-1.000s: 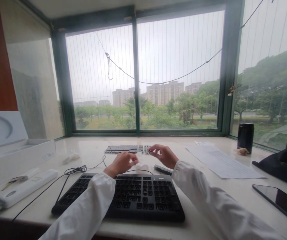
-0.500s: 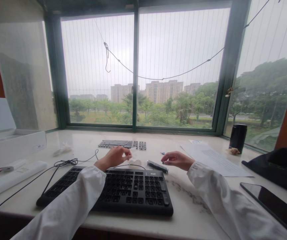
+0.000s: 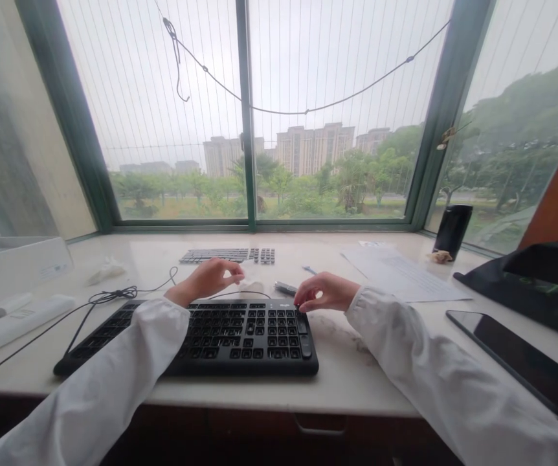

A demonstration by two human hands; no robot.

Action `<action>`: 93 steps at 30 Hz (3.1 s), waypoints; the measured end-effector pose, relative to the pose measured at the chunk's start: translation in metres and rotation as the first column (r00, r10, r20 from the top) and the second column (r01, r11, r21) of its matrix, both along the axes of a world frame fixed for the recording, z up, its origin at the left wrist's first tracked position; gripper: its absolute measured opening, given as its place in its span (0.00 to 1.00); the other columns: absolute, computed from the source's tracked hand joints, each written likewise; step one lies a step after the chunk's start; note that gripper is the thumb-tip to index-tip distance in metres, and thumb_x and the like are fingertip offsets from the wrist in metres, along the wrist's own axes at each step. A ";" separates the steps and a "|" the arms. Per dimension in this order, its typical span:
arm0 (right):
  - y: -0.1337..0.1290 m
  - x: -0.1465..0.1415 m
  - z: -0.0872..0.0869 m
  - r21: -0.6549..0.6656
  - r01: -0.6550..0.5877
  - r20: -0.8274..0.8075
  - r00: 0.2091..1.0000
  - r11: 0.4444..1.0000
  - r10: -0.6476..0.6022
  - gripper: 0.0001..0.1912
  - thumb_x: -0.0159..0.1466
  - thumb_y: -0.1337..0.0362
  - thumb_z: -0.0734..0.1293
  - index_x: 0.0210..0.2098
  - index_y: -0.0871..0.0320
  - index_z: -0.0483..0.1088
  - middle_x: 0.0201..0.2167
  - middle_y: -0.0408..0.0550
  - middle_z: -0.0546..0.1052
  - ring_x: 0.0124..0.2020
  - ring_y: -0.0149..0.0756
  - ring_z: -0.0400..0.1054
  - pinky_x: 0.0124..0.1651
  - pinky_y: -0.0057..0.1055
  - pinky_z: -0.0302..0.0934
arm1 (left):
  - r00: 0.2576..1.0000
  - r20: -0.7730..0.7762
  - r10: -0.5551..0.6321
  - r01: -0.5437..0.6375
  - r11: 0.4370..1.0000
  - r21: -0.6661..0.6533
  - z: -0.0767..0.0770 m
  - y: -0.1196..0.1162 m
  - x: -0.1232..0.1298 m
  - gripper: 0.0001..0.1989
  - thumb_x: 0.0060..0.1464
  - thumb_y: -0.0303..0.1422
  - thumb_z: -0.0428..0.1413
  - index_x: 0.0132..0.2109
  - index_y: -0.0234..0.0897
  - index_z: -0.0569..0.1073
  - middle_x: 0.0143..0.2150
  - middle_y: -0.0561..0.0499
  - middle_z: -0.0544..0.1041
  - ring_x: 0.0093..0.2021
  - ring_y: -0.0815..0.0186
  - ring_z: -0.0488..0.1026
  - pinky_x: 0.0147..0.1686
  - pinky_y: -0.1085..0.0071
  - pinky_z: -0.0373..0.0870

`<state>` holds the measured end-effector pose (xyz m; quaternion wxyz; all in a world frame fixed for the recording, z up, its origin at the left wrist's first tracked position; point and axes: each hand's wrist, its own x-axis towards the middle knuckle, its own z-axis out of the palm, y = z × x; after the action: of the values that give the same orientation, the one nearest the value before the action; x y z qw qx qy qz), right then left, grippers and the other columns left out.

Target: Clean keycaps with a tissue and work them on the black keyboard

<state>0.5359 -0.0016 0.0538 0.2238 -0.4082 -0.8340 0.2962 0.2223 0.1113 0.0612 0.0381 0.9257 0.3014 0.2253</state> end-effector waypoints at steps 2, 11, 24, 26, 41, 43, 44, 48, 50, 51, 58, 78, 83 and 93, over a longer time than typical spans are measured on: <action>0.000 -0.001 0.000 -0.001 -0.007 0.039 0.999 1.000 0.007 0.22 0.54 0.49 0.72 0.38 0.61 0.79 0.31 0.49 0.79 0.31 0.32 0.69 0.36 0.30 0.65 | 1.000 0.006 -0.005 0.005 1.000 -0.003 0.000 0.000 0.000 0.14 0.58 0.43 0.53 0.37 0.43 0.80 0.35 0.54 0.81 0.30 0.68 0.73 0.32 0.74 0.63; -0.002 -0.004 0.002 -0.012 0.027 0.051 0.998 1.000 -0.026 0.21 0.54 0.49 0.72 0.38 0.60 0.79 0.31 0.49 0.79 0.32 0.32 0.70 0.37 0.29 0.65 | 1.000 -0.021 0.004 -0.005 1.000 -0.008 0.002 -0.003 0.001 0.13 0.59 0.42 0.53 0.37 0.43 0.80 0.34 0.54 0.81 0.29 0.68 0.73 0.33 0.74 0.62; -0.002 -0.006 0.000 -0.145 0.066 0.000 0.998 0.987 -0.067 0.21 0.52 0.51 0.74 0.38 0.61 0.79 0.32 0.49 0.80 0.33 0.33 0.72 0.38 0.29 0.67 | 1.000 -0.012 0.000 0.000 1.000 0.007 0.001 -0.002 0.001 0.14 0.58 0.43 0.53 0.36 0.42 0.80 0.35 0.53 0.81 0.31 0.66 0.74 0.34 0.73 0.64; -0.002 -0.007 0.001 -0.132 0.066 0.006 0.998 0.989 -0.066 0.21 0.51 0.51 0.74 0.37 0.60 0.79 0.31 0.49 0.80 0.33 0.33 0.72 0.38 0.29 0.67 | 1.000 -0.010 -0.006 0.007 1.000 0.011 0.001 -0.002 0.001 0.14 0.58 0.43 0.53 0.36 0.42 0.80 0.35 0.52 0.81 0.31 0.66 0.74 0.35 0.73 0.64; -0.005 -0.013 0.001 0.077 0.108 0.077 0.990 0.991 -0.114 0.12 0.52 0.57 0.73 0.34 0.57 0.81 0.26 0.46 0.79 0.26 0.31 0.68 0.31 0.27 0.63 | 1.000 -0.014 -0.016 0.017 1.000 0.020 0.001 -0.004 0.002 0.16 0.59 0.44 0.52 0.36 0.42 0.80 0.32 0.52 0.81 0.28 0.68 0.73 0.34 0.73 0.65; -0.005 -0.013 0.000 0.092 0.118 0.078 0.989 0.989 -0.126 0.11 0.52 0.58 0.74 0.33 0.57 0.81 0.25 0.46 0.79 0.25 0.31 0.67 0.30 0.27 0.62 | 1.000 -0.015 -0.020 0.020 1.000 0.021 0.001 -0.004 0.002 0.16 0.59 0.45 0.52 0.36 0.41 0.80 0.32 0.52 0.81 0.28 0.68 0.73 0.34 0.73 0.65; -0.005 -0.014 -0.001 0.096 0.121 0.080 0.988 0.988 -0.129 0.11 0.52 0.59 0.74 0.33 0.56 0.81 0.25 0.46 0.79 0.25 0.31 0.67 0.30 0.27 0.62 | 1.000 -0.015 -0.022 0.022 1.000 0.021 0.002 -0.004 0.002 0.16 0.59 0.45 0.52 0.36 0.41 0.80 0.32 0.52 0.81 0.28 0.68 0.73 0.34 0.73 0.65; -0.006 -0.015 -0.001 0.131 0.123 0.098 0.986 0.984 -0.137 0.09 0.52 0.62 0.73 0.33 0.56 0.81 0.25 0.46 0.79 0.25 0.30 0.67 0.30 0.27 0.62 | 1.000 -0.023 -0.018 0.019 1.000 0.023 0.002 -0.004 0.002 0.16 0.59 0.44 0.52 0.36 0.42 0.80 0.32 0.53 0.81 0.27 0.68 0.73 0.34 0.73 0.65; -0.008 -0.017 0.000 0.163 0.129 0.113 0.982 0.978 -0.149 0.08 0.52 0.63 0.73 0.33 0.56 0.81 0.25 0.46 0.78 0.25 0.31 0.67 0.30 0.27 0.62 | 1.000 -0.028 -0.008 0.009 1.000 0.023 0.002 -0.004 0.002 0.15 0.60 0.43 0.52 0.36 0.42 0.80 0.33 0.53 0.81 0.28 0.68 0.73 0.34 0.73 0.65; -0.009 -0.017 0.001 0.176 0.132 0.121 0.981 0.976 -0.154 0.08 0.53 0.64 0.73 0.33 0.56 0.81 0.25 0.46 0.78 0.25 0.31 0.67 0.30 0.27 0.61 | 1.000 -0.029 -0.006 0.007 1.000 0.023 0.002 -0.004 0.002 0.15 0.60 0.43 0.52 0.36 0.42 0.80 0.33 0.53 0.81 0.28 0.68 0.73 0.35 0.73 0.64; -0.013 -0.020 0.003 0.208 0.134 0.157 0.973 0.969 -0.168 0.07 0.53 0.65 0.73 0.33 0.56 0.81 0.25 0.45 0.78 0.25 0.30 0.66 0.32 0.27 0.62 | 1.000 -0.021 0.002 -0.002 1.000 0.018 0.002 -0.004 0.002 0.13 0.59 0.42 0.53 0.36 0.42 0.80 0.33 0.54 0.81 0.28 0.69 0.73 0.34 0.73 0.63; -0.012 -0.019 0.000 0.166 0.196 0.130 0.967 0.966 -0.219 0.09 0.51 0.62 0.74 0.32 0.55 0.81 0.25 0.44 0.77 0.26 0.29 0.66 0.31 0.26 0.60 | 1.000 -0.021 0.005 -0.005 1.000 0.013 0.002 -0.004 0.002 0.12 0.59 0.41 0.53 0.36 0.43 0.79 0.34 0.55 0.81 0.30 0.67 0.74 0.34 0.73 0.62; -0.009 -0.015 -0.003 0.069 0.220 0.082 0.971 0.973 -0.225 0.13 0.50 0.58 0.75 0.34 0.58 0.81 0.25 0.47 0.79 0.26 0.32 0.67 0.30 0.28 0.60 | 1.000 -0.019 -0.006 0.007 1.000 0.017 0.002 -0.005 0.001 0.13 0.60 0.41 0.53 0.36 0.42 0.79 0.33 0.54 0.81 0.29 0.68 0.73 0.33 0.73 0.62; -0.005 -0.010 -0.007 -0.137 0.248 0.012 0.968 0.959 -0.249 0.23 0.47 0.48 0.75 0.35 0.60 0.81 0.30 0.51 0.80 0.33 0.37 0.72 0.37 0.31 0.65 | 1.000 -0.006 -0.008 0.008 1.000 0.017 0.001 -0.004 0.002 0.10 0.58 0.40 0.55 0.36 0.43 0.80 0.34 0.55 0.81 0.29 0.69 0.73 0.33 0.73 0.62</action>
<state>0.5261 -0.0066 0.0471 0.2331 -0.5234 -0.7530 0.3237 0.2240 0.1075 0.0620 0.0305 0.9279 0.2958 0.2249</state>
